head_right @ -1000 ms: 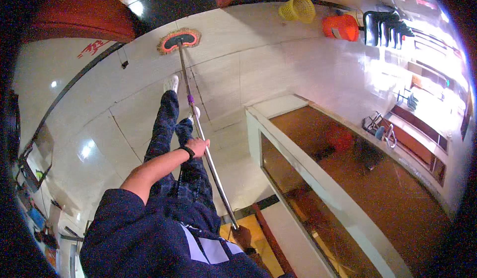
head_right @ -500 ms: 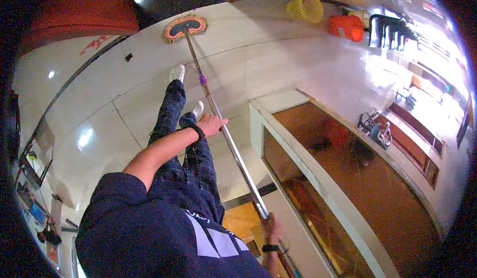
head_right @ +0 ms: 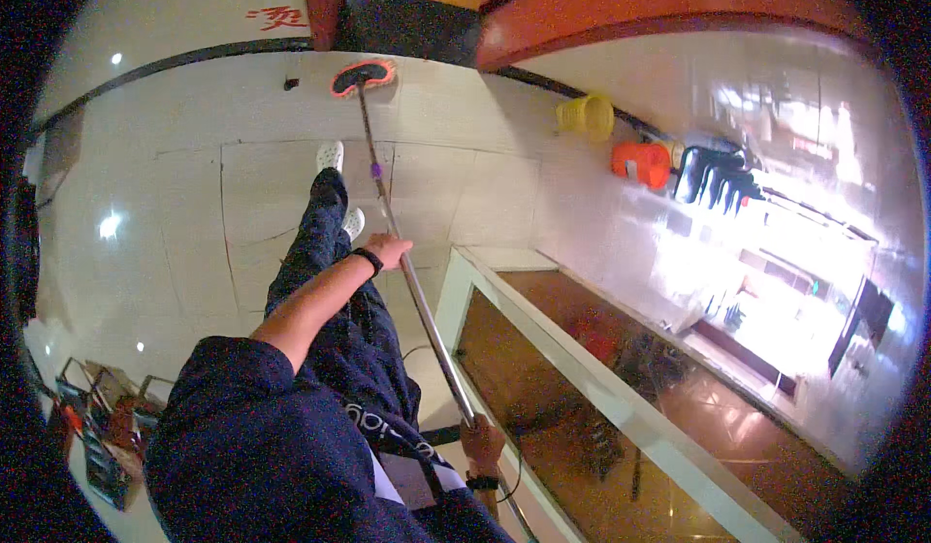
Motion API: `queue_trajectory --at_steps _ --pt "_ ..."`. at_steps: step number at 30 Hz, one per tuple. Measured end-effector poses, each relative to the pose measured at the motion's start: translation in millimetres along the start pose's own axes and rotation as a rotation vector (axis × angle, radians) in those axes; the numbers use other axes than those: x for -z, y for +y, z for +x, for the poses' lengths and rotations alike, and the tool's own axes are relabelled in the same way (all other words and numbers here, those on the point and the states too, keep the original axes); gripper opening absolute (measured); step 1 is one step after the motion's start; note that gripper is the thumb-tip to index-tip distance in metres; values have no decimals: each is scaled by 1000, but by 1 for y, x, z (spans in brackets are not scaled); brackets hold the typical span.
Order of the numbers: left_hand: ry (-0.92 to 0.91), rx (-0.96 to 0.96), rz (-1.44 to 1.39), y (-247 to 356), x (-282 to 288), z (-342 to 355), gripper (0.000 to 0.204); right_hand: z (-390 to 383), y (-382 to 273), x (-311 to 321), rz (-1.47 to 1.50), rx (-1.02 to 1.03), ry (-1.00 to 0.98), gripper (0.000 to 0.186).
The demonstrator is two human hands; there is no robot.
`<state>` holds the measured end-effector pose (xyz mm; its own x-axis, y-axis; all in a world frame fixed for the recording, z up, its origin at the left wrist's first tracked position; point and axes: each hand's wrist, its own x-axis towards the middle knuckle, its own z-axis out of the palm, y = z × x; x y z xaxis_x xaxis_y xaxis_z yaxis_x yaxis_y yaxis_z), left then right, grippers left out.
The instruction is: Mopping the tile floor in a hallway and room entrance.
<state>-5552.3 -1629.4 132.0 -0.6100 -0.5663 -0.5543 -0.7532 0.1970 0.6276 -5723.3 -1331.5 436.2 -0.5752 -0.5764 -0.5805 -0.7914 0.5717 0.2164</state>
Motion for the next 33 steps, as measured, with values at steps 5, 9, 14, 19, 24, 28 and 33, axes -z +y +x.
queue_trajectory --at_steps 5,9,14,19,24,28,33 --pt "-201 -3 69 -53 4 -65 29 -6 -13 4 -20 156 -41 36" --pt "-223 250 151 -125 -30 -126 33 2 -48 -13 -110 401 -226 38" --pt "-213 257 75 -172 -53 -203 41 -23 -84 -28 -245 491 -345 34" --pt "2 408 -73 -202 -44 -265 40 -46 -129 -38 -217 585 -312 31" --pt "109 501 -174 -242 -28 -325 40 -81 -168 -60 -284 571 -375 29" --pt "111 553 -313 -299 -55 -384 51 -103 -220 -68 -367 736 -387 32" --pt "445 444 -582 -342 -65 -434 56 -101 -308 -56 -379 986 -371 29"
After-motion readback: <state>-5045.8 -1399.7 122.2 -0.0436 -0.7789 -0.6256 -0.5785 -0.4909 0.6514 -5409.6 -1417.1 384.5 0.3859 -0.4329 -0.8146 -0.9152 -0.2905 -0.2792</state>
